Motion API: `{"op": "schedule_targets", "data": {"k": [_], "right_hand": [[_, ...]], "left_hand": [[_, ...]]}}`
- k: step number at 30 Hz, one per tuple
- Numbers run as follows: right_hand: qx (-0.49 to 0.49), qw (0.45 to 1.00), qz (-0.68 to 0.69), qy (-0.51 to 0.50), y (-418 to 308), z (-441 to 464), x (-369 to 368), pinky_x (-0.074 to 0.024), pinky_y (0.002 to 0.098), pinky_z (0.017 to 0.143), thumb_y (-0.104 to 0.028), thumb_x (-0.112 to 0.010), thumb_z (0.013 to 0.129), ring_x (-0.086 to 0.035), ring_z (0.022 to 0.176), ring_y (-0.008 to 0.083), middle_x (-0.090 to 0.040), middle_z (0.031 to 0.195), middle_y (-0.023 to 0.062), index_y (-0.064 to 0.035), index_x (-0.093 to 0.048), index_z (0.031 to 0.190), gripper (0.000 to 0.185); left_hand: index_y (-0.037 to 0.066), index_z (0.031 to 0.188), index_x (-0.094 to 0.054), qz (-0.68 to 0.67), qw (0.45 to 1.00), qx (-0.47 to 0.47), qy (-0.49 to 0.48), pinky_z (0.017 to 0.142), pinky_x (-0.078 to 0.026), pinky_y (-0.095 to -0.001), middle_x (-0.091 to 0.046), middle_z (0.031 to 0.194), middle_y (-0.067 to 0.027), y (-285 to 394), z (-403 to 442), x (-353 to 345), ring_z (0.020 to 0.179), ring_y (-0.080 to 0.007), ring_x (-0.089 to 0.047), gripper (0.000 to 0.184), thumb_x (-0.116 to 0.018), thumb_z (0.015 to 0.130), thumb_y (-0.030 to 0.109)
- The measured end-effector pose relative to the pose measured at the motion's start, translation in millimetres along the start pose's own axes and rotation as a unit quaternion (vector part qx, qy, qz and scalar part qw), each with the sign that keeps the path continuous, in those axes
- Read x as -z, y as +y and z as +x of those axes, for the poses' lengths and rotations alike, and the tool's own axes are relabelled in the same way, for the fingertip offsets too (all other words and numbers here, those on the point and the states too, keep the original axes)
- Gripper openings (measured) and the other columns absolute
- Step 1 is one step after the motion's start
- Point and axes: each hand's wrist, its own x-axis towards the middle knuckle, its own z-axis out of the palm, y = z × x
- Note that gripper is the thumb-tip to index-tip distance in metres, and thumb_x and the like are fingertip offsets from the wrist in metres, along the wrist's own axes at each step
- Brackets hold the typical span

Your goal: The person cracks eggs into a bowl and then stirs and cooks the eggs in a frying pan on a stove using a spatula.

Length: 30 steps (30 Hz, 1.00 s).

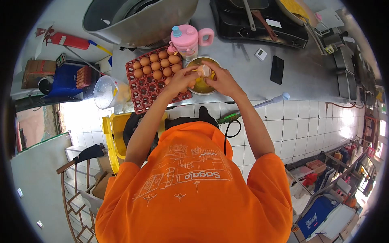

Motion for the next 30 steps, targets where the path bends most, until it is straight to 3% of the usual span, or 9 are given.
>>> {"op": "schedule_targets", "data": {"k": [5, 9, 11, 15, 18, 20, 26, 28, 30], "right_hand": [[-0.003, 0.998, 0.042, -0.049, -6.6, 2.9, -8.5, -0.0490, 0.0273, 0.069, -0.017, -0.070, 0.083, -0.057, 0.072, 0.0111, -0.065, 0.100, 0.0064, -0.0073, -0.048, 0.137, 0.059], [0.056, 0.973, 0.211, -0.075, -29.0, 19.2, -70.3, -0.0497, 0.0255, 0.069, -0.022, -0.073, 0.084, -0.059, 0.075, 0.0072, -0.065, 0.098, 0.0022, -0.0039, -0.050, 0.134, 0.058], [0.066, 0.970, 0.179, -0.149, -51.4, 25.8, -105.8, -0.0498, 0.0248, 0.070, -0.022, -0.074, 0.083, -0.060, 0.077, 0.0071, -0.066, 0.097, 0.0027, -0.0034, -0.051, 0.133, 0.057], [0.157, 0.924, 0.141, -0.320, -105.6, 32.8, -199.1, -0.0520, 0.0319, 0.073, -0.031, -0.074, 0.083, -0.068, 0.085, 0.0204, -0.070, 0.098, 0.0146, -0.0019, -0.050, 0.132, 0.061], [0.132, 0.907, 0.021, -0.399, -123.0, 28.7, -257.1, -0.0517, 0.0380, 0.077, -0.037, -0.069, 0.085, -0.068, 0.092, 0.0318, -0.068, 0.101, 0.0217, -0.0021, -0.048, 0.133, 0.063], [0.267, 0.899, -0.043, -0.345, -107.7, 20.9, -282.3, -0.0507, 0.0417, 0.079, -0.039, -0.065, 0.087, -0.066, 0.093, 0.0367, -0.066, 0.100, 0.0252, -0.0031, -0.047, 0.134, 0.062], [0.141, 0.890, -0.025, -0.433, -95.6, 25.5, -182.0, -0.0504, 0.0420, 0.079, -0.037, -0.062, 0.089, -0.065, 0.089, 0.0337, -0.067, 0.097, 0.0190, -0.0039, -0.052, 0.128, 0.052], [0.113, 0.928, -0.034, -0.354, -89.8, 19.1, -129.8, -0.0496, 0.0322, 0.075, -0.035, -0.062, 0.092, -0.064, 0.085, 0.0203, -0.067, 0.098, 0.0102, -0.0062, -0.054, 0.128, 0.047], [0.084, 0.956, 0.007, -0.281, -58.0, 7.8, -92.5, -0.0489, 0.0299, 0.074, -0.031, -0.062, 0.092, -0.062, 0.084, 0.0165, -0.067, 0.097, 0.0083, -0.0066, -0.054, 0.128, 0.044]], "left_hand": [[0.002, 0.127, -0.058, -0.038, 0.996, -0.060, 0.044, 0.059, -0.048, -0.0212, -0.061, 0.097, -0.0006, -14.6, -23.1, 4.8, 0.074, -0.0039, -0.054, 0.051, -0.062, 0.092, 0.040], [0.007, 0.120, -0.060, -0.245, 0.959, -0.019, 0.140, 0.061, -0.048, -0.0234, -0.063, 0.093, -0.0004, -38.5, -92.8, 29.1, 0.074, -0.0068, -0.056, 0.044, -0.057, 0.094, 0.042], [0.008, 0.110, -0.062, -0.362, 0.857, 0.022, 0.367, 0.061, -0.047, -0.0253, -0.063, 0.089, -0.0012, -58.1, -141.1, 35.0, 0.069, -0.0107, -0.057, 0.037, -0.055, 0.095, 0.041], [0.012, 0.101, -0.059, -0.512, 0.663, 0.016, 0.546, 0.061, -0.044, -0.0253, -0.063, 0.088, -0.0022, -165.1, -251.7, 52.2, 0.069, -0.0144, -0.057, 0.027, -0.054, 0.090, 0.035], [0.008, 0.100, -0.055, -0.519, 0.590, 0.014, 0.618, 0.056, -0.043, -0.0244, -0.059, 0.088, -0.0048, -197.0, -322.2, 43.3, 0.068, -0.0165, -0.055, 0.029, -0.051, 0.092, 0.036], [0.005, 0.108, -0.053, -0.510, 0.561, 0.025, 0.652, 0.057, -0.044, -0.0262, -0.058, 0.093, -0.0083, -192.1, -338.1, 32.6, 0.072, -0.0186, -0.053, 0.033, -0.048, 0.091, 0.032], [0.012, 0.117, -0.052, -0.262, 0.769, 0.053, 0.581, 0.068, -0.044, -0.0284, -0.057, 0.097, -0.0019, -132.5, -250.2, 25.8, 0.080, -0.0123, -0.056, 0.028, -0.056, 0.093, 0.025], [0.004, 0.113, -0.049, -0.005, 0.829, -0.084, 0.553, 0.079, -0.044, -0.0323, -0.053, 0.104, -0.0087, -123.5, -195.2, 35.4, 0.096, -0.0205, -0.055, 0.030, -0.063, 0.087, 0.009], [0.001, 0.110, -0.049, 0.196, 0.819, -0.164, 0.515, 0.085, -0.043, -0.0368, -0.052, 0.105, -0.0141, -91.2, -141.4, 42.3, 0.097, -0.0273, -0.052, 0.033, -0.066, 0.086, 0.014]]}}
